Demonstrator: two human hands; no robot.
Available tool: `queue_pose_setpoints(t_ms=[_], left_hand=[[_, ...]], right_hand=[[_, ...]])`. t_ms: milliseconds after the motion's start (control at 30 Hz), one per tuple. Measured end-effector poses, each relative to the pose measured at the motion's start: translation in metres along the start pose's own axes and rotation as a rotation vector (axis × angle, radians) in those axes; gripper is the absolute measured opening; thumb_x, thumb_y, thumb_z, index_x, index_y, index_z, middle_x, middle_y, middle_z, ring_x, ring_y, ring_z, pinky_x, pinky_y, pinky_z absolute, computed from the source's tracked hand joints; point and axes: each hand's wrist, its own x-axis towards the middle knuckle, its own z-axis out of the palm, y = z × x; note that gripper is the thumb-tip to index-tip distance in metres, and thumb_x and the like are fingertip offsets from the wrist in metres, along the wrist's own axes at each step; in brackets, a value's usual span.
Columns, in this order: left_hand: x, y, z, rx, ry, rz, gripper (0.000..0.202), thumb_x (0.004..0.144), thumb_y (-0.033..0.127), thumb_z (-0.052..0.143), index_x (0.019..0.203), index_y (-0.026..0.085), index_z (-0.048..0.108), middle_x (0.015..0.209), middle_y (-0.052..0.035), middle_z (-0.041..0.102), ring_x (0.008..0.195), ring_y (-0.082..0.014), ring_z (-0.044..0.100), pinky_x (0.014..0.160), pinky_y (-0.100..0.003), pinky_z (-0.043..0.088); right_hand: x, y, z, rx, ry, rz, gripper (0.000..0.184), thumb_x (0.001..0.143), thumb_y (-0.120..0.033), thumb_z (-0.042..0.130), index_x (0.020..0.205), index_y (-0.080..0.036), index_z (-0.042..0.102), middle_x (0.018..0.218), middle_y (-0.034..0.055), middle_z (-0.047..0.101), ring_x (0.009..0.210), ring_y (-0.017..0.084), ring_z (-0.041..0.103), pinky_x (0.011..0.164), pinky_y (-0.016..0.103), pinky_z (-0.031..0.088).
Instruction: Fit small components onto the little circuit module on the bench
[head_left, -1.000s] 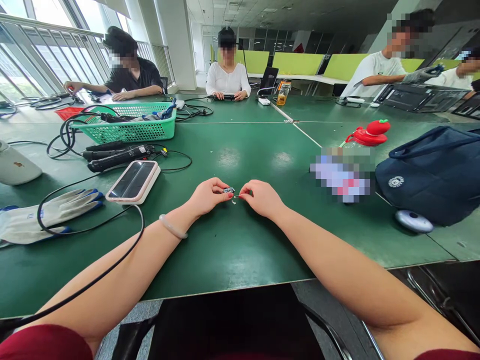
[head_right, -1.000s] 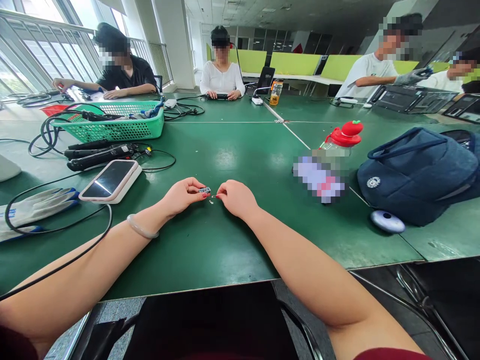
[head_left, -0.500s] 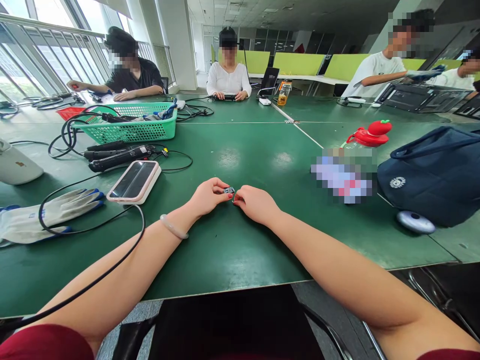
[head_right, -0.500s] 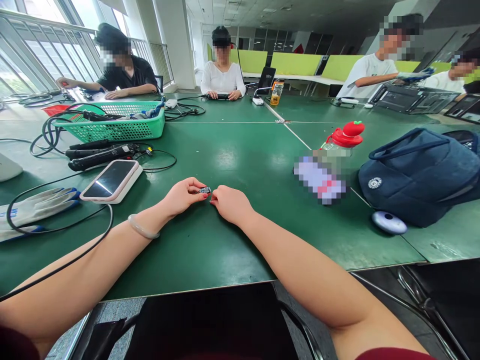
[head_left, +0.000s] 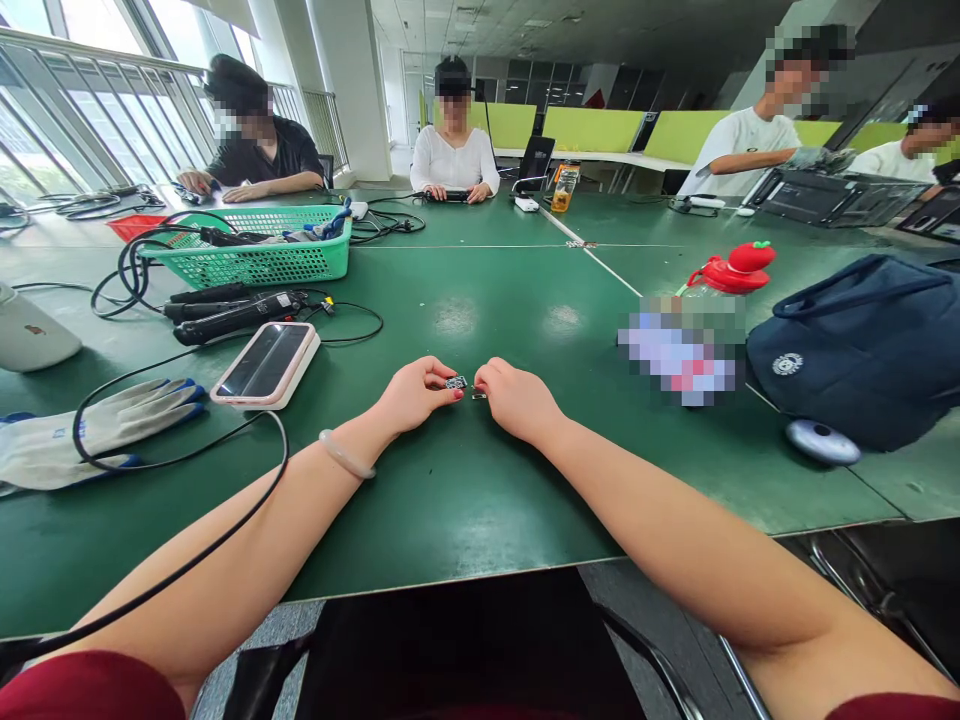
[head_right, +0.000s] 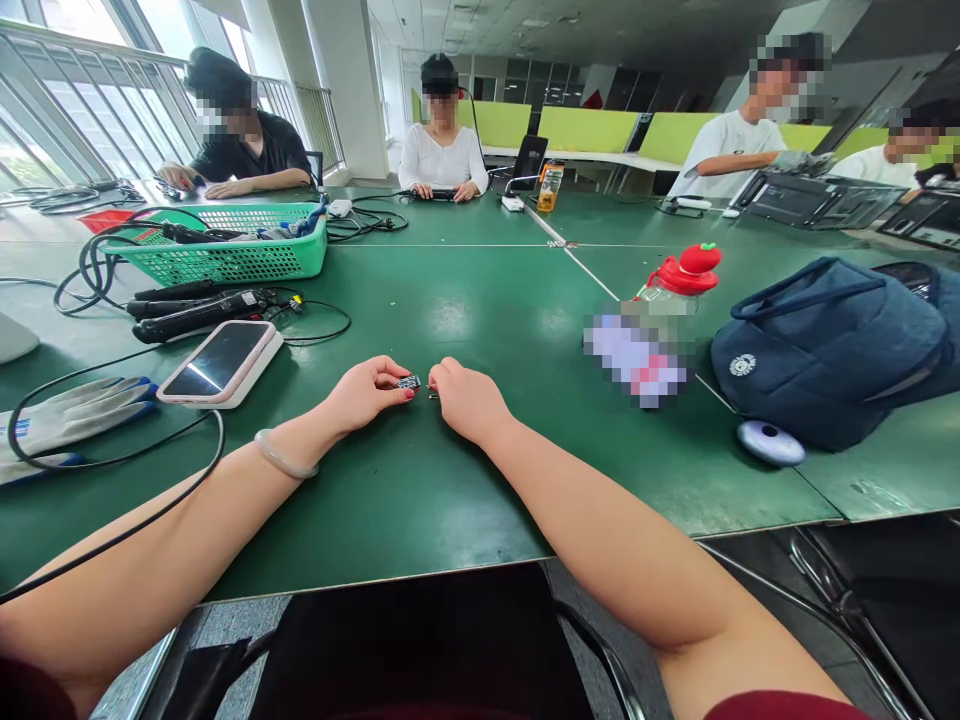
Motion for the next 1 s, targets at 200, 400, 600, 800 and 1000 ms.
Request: queue_pose_setpoints(t_ms=[200, 400, 600, 800, 1000], left_hand=[[0.002, -0.007, 0.0, 0.084, -0.08, 0.058, 0.031, 0.059, 0.03, 0.076, 0.081, 0.019, 0.057, 0.074, -0.0006, 0.069, 0.074, -0.0186, 0.065, 0.073, -0.033, 0.047], [0.001, -0.007, 0.001, 0.087, -0.106, 0.094, 0.031, 0.058, 0.031, 0.076, 0.079, 0.019, 0.056, 0.077, -0.001, 0.069, 0.076, -0.0188, 0.065, 0.074, -0.033, 0.047], [0.001, -0.005, 0.0, 0.102, -0.115, 0.088, 0.031, 0.057, 0.03, 0.076, 0.079, 0.019, 0.056, 0.077, -0.0011, 0.068, 0.076, -0.0189, 0.065, 0.073, -0.033, 0.048], [0.001, -0.006, 0.0, 0.076, -0.103, 0.095, 0.03, 0.06, 0.029, 0.076, 0.081, 0.019, 0.058, 0.076, -0.0007, 0.069, 0.075, -0.0181, 0.065, 0.075, -0.033, 0.048], [0.003, -0.008, -0.001, 0.072, -0.068, 0.062, 0.033, 0.059, 0.031, 0.076, 0.085, 0.019, 0.06, 0.078, -0.0018, 0.07, 0.075, -0.0184, 0.065, 0.077, -0.035, 0.047]], right_hand=[[-0.002, -0.006, -0.007, 0.079, 0.103, -0.044, 0.022, 0.095, -0.022, 0.04, 0.092, -0.019, 0.061, 0.096, 0.0042, 0.061, 0.076, 0.013, 0.055, 0.062, 0.024, 0.035], [-0.002, -0.011, -0.007, 0.051, 0.036, -0.099, 0.024, 0.096, -0.024, 0.04, 0.095, -0.018, 0.063, 0.099, 0.005, 0.062, 0.079, 0.013, 0.057, 0.063, 0.024, 0.036], [-0.002, -0.012, -0.009, 0.111, 0.028, -0.077, 0.022, 0.095, -0.025, 0.043, 0.094, -0.019, 0.064, 0.099, 0.0042, 0.063, 0.078, 0.013, 0.057, 0.066, 0.024, 0.038], [-0.001, -0.005, -0.01, 0.299, 0.075, 0.034, 0.015, 0.091, -0.02, 0.049, 0.086, -0.019, 0.063, 0.091, 0.0022, 0.062, 0.077, 0.012, 0.055, 0.066, 0.024, 0.039], [0.0, 0.011, -0.007, 0.326, -0.062, 0.105, 0.015, 0.082, -0.029, 0.064, 0.094, -0.02, 0.064, 0.092, 0.0018, 0.061, 0.075, 0.012, 0.055, 0.066, 0.025, 0.041]])
